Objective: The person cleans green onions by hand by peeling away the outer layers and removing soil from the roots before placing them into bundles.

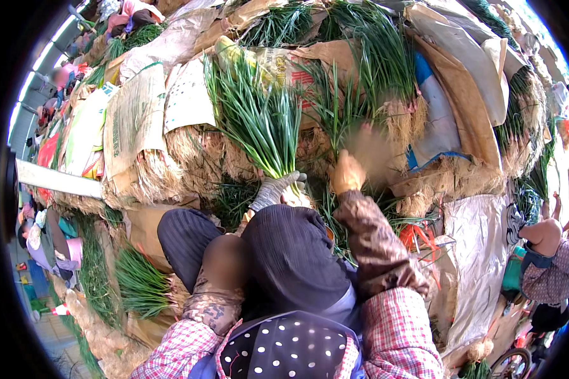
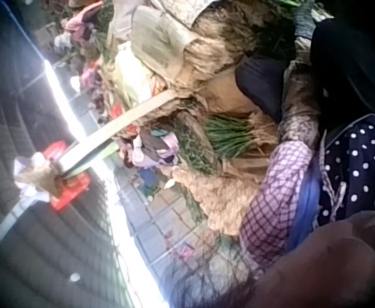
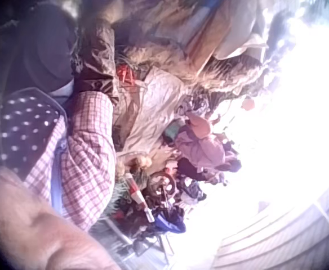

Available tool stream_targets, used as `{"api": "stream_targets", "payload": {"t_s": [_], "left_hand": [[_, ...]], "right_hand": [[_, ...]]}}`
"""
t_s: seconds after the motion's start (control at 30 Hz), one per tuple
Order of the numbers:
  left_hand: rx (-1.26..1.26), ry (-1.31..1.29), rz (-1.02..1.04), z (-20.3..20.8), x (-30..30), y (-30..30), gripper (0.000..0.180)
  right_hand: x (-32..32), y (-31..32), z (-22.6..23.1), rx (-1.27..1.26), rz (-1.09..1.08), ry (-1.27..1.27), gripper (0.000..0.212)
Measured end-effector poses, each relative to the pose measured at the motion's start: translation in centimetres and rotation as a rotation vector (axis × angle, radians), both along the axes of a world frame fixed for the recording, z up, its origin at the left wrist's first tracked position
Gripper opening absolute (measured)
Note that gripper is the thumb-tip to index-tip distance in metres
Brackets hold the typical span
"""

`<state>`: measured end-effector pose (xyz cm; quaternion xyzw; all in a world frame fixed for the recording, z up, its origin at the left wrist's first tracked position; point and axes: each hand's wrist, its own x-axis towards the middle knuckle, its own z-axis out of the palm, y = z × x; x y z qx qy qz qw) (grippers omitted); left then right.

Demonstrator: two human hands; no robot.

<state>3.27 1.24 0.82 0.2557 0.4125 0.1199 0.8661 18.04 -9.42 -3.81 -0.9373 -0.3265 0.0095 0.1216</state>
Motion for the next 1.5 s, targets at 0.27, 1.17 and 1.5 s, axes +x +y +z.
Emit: {"api": "stream_targets", "payload": {"t_s": [0.27, 1.17, 1.5], "left_hand": [[0.139, -0.226, -0.044, -1.2, -0.5, 0.6, 0.028], [0.203, -0.166, -0.087, -2.8, -0.7, 1.2, 0.026], [0.070, -0.237, -0.069, -3.2, 0.0, 0.3, 0.025]], "right_hand": [[5.1, 3.2, 7.7, 0.461, -0.031, 0.562, 0.030], [-4.4, 3.1, 4.3, 0.727, -0.085, 1.177, 0.027], [-3.5, 0.1, -1.9, 0.416, -0.139, 0.685, 0.027]]}}
